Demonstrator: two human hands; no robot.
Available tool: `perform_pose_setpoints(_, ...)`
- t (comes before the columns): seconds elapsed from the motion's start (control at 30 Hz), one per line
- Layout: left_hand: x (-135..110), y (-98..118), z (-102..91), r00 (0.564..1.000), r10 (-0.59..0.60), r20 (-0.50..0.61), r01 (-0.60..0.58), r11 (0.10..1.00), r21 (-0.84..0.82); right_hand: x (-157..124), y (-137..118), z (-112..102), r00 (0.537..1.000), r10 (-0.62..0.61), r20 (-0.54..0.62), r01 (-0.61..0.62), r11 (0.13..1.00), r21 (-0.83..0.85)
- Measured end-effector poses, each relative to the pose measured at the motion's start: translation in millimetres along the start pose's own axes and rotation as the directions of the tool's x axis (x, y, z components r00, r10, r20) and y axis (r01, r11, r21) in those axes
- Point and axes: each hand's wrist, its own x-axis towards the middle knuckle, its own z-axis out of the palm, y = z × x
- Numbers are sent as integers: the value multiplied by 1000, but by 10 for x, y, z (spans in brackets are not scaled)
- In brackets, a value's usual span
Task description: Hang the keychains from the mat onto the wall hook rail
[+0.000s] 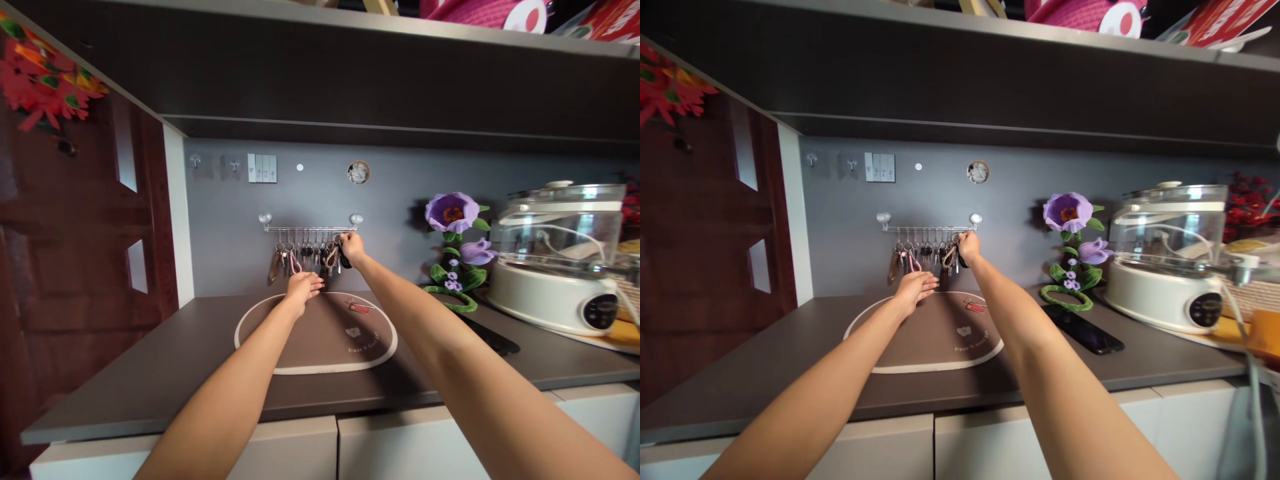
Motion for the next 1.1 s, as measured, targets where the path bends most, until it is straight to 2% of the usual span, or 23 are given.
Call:
perform_pose_setpoints(0.23,6,3,0,1000,-8,-6,8,1000,20,-13,-17,24,1000,-19,18,21,995,-99)
perform_pose_setpoints(0.4,2,6,3,1000,-3,-13,3,1000,26,-44,38,37,1000,14,1,-14,994,-108)
perform_pose_setpoints(0.53,-7,9,7,1000,0,-11,0,999,36,-62,127,59,1000,-6,9,7,994,-107)
perform_pose_setpoints(0.83,22,-15,-9,1000,-12,11,11,998,58,-35,265,128,999,4,37,-4,1000,6)
perform_pose_setpoints(1.0,15,-27,-11,999,4,37,-7,997,79,-75,263,41,995,-46,86,39,995,87)
perform_pose_setpoints(1.1,5,-33,3,999,23,48,-29,990,140,-159,238,-53,996,-42,76,33,993,112)
